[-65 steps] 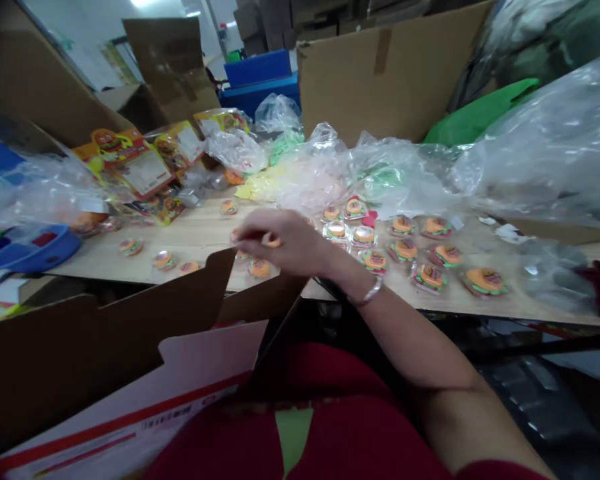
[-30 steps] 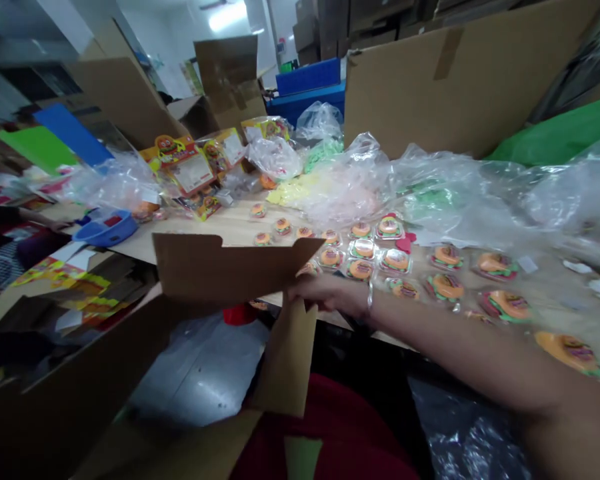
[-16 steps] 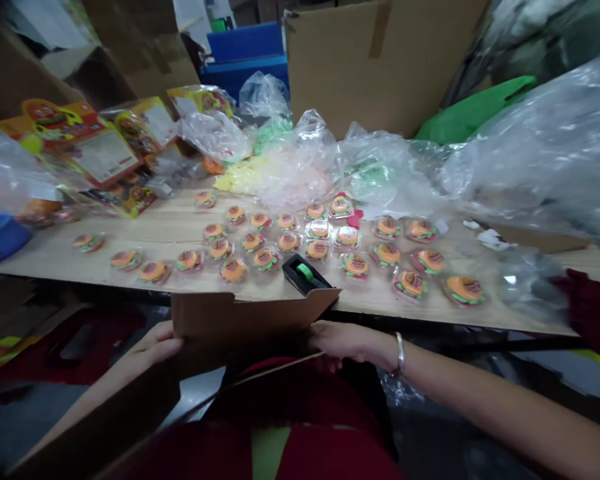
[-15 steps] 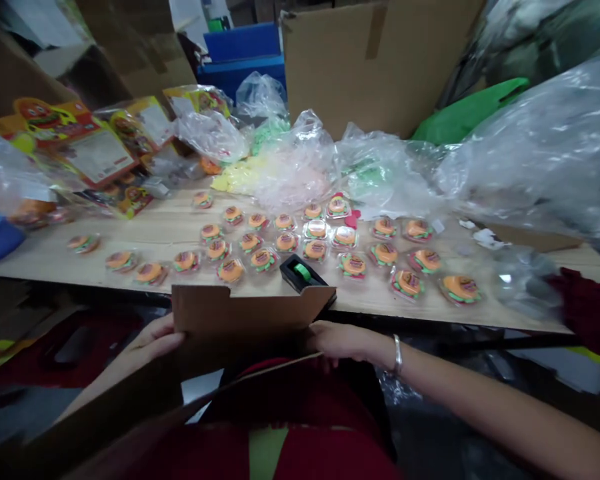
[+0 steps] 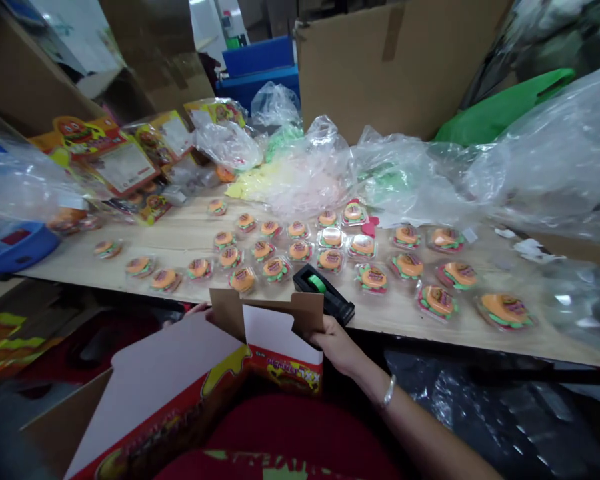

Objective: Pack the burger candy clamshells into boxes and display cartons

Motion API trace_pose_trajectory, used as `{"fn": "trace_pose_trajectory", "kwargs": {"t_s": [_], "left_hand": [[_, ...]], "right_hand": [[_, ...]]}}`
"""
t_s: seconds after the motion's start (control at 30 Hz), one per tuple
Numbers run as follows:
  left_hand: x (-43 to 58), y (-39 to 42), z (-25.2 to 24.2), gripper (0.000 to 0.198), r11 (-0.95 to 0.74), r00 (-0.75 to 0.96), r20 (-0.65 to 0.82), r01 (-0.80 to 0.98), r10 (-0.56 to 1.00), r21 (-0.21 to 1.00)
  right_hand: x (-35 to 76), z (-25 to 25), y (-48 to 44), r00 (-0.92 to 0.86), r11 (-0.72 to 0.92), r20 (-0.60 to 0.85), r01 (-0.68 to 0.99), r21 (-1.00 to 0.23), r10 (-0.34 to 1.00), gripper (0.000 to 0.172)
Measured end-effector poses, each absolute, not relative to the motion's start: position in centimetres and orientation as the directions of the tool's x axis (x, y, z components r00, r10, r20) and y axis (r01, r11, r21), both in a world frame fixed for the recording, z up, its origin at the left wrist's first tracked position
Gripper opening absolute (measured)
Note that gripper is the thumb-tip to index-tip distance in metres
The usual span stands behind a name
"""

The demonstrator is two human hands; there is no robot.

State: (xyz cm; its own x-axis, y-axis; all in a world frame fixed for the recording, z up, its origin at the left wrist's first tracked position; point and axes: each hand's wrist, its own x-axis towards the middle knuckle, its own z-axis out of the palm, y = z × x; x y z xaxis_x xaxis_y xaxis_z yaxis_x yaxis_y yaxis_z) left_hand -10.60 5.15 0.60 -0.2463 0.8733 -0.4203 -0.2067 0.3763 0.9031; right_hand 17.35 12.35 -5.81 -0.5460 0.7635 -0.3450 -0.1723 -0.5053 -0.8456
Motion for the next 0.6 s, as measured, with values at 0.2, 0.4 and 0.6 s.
{"fn": "trace_pose_trajectory", "kwargs": {"t_s": [0.2,0.4,0.6], "left_hand": [[-13.9,-1.2,4.5,0.057,-0.003,-0.176,0.018,0.086,0.984,0.996],[-13.1,2.2,10.2,0.066,0.242,0.342,-0.379,0.379,0.860,0.893],[-8.9,6.9,10.9,0.100,0.173,0.840,-0.297,0.244,0.453,0.954]], "right_hand": [[17.3,-4.9,12.7,-0.588,-0.522,-0.344,-0.160,-0.838,0.732,0.027],[16.7,-3.8,13.0,-0.607,-0.475,-0.328,-0.093,-0.875,0.724,0.031],[17.6,-3.1,13.8,-0.611,-0.373,-0.253,-0.075,-0.925,0.750,0.043]]}}
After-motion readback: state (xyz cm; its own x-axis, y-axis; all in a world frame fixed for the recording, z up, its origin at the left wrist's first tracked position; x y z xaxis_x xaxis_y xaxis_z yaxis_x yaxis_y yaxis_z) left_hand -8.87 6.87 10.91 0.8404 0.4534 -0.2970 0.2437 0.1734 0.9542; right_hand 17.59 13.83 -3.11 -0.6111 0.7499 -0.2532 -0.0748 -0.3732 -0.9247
